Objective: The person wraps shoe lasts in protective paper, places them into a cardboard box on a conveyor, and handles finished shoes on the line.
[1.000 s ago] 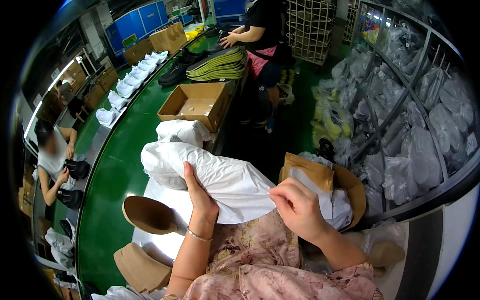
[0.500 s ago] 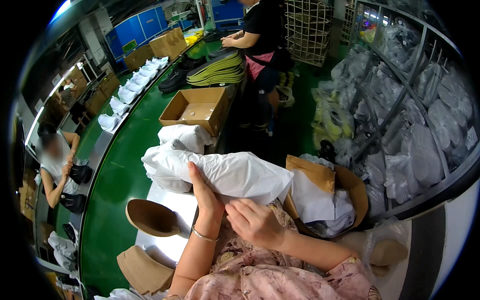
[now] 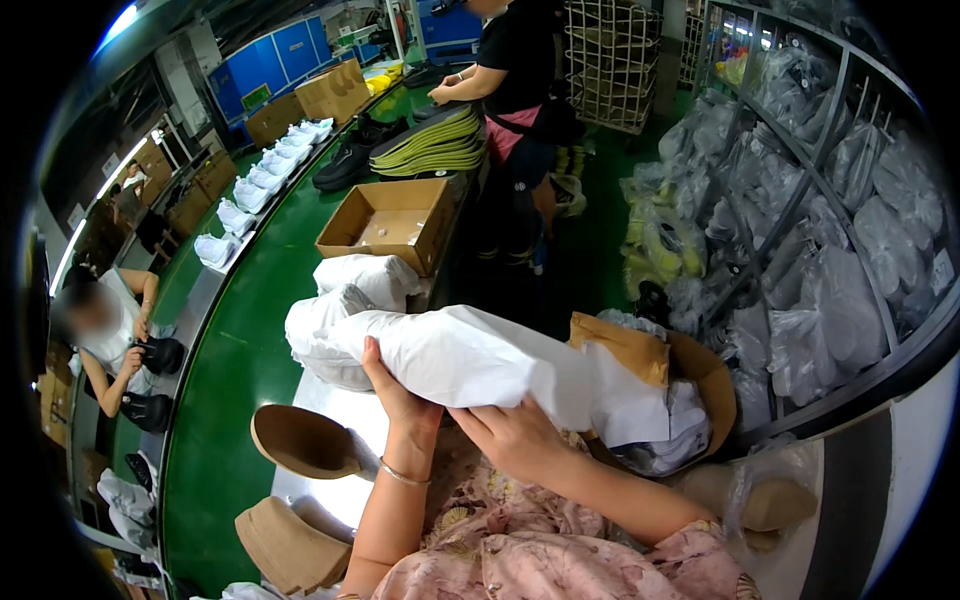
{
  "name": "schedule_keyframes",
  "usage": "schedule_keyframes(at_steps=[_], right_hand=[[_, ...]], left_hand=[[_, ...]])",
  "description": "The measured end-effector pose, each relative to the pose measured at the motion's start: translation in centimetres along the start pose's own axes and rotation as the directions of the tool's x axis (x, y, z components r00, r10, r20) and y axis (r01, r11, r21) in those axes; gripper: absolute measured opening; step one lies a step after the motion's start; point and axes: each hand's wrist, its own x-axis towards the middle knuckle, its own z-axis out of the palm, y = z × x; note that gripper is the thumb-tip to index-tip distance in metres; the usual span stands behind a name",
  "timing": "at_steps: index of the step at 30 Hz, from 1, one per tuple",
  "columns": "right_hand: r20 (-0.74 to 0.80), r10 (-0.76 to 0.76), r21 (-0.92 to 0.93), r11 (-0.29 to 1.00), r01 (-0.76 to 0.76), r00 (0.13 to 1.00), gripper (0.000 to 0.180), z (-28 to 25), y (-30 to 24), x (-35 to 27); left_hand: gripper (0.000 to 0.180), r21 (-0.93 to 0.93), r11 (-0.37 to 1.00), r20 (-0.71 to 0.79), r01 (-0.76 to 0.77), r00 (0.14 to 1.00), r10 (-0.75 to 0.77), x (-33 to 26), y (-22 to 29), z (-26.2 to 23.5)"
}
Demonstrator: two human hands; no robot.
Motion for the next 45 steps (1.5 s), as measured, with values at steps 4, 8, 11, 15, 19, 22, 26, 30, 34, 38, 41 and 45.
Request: schedule_keyframes(at_steps=[4, 8, 11, 15, 19, 22, 26, 30, 34, 38, 41, 45], right_hand=[[-0.066, -0.032, 0.402, 0.914, 0.056, 0.997, 0.027, -4.6, -0.4, -2.3], [-0.170, 0.348, 0.511, 0.831, -0.219, 0.922, 0.062, -9.9, 0.1, 0.3], [0.091, 0.407, 0.452, 0.796, -0.402, 0.909, 0.094, -8.5, 2.5, 2.9], [0.382, 0.459, 0.509, 0.620, -0.597, 0.802, 0.078, -5.6, 3.9, 3.1], [0.453, 0.531, 0.604, 0.408, -0.685, 0.716, 0.057, -2.7, 2.3, 3.3], [0.210, 0.643, 0.694, 0.432, -0.576, 0.736, 0.037, -1.6, 0.1, 3.1], [-0.047, 0.722, 0.786, 0.453, -0.420, 0.690, 0.012, 0.3, -1.5, 3.3], [-0.103, 0.770, 0.867, 0.380, -0.323, 0.630, 0.004, 0.9, -2.8, 3.7], [0.110, 0.781, 0.993, -0.055, -0.108, 0.615, 0.012, 0.9, -3.5, 3.3], [0.336, 0.709, 0.867, -0.490, 0.091, 0.620, 0.013, 1.7, -3.5, 3.2], [0.488, 0.633, 0.742, -0.663, 0.096, 0.601, 0.012, 1.6, -3.0, 3.9], [0.634, 0.486, 0.566, -0.821, 0.066, 0.601, 0.013, 1.7, -2.4, 4.0]], left_hand=[[0.065, -0.031, 0.999, -0.042, -0.033, 0.999, 0.032, 0.3, 0.7, -0.4], [0.068, 0.028, 0.989, -0.028, -0.146, 0.989, 0.147, 0.8, 0.7, -1.6], [0.073, 0.031, 0.985, 0.064, -0.173, 0.983, 0.170, 1.0, 0.6, -2.1], [0.077, 0.040, 0.987, 0.175, -0.158, 0.973, 0.149, 1.1, 0.1, -1.7], [0.075, 0.035, 0.990, 0.275, -0.138, 0.953, 0.124, 0.7, 0.8, -1.9], [0.077, -0.008, 0.982, 0.112, -0.191, 0.975, 0.190, 1.2, 0.6, -2.1], [0.081, -0.027, 0.990, 0.250, -0.136, 0.958, 0.138, 1.5, 0.7, -1.7], [0.086, -0.172, 0.983, 0.250, -0.067, 0.962, 0.109, 1.1, 0.5, -0.6], [0.089, -0.237, 0.971, 0.260, -0.035, 0.961, 0.098, 0.7, 0.5, 0.2], [0.090, -0.261, 0.965, 0.231, -0.015, 0.970, 0.078, 0.7, 0.8, -0.1], [0.091, -0.240, 0.971, 0.262, -0.022, 0.961, 0.087, 0.7, 0.7, -0.4], [0.091, -0.276, 0.961, 0.287, -0.008, 0.954, 0.091, 0.6, 0.9, -0.5]])
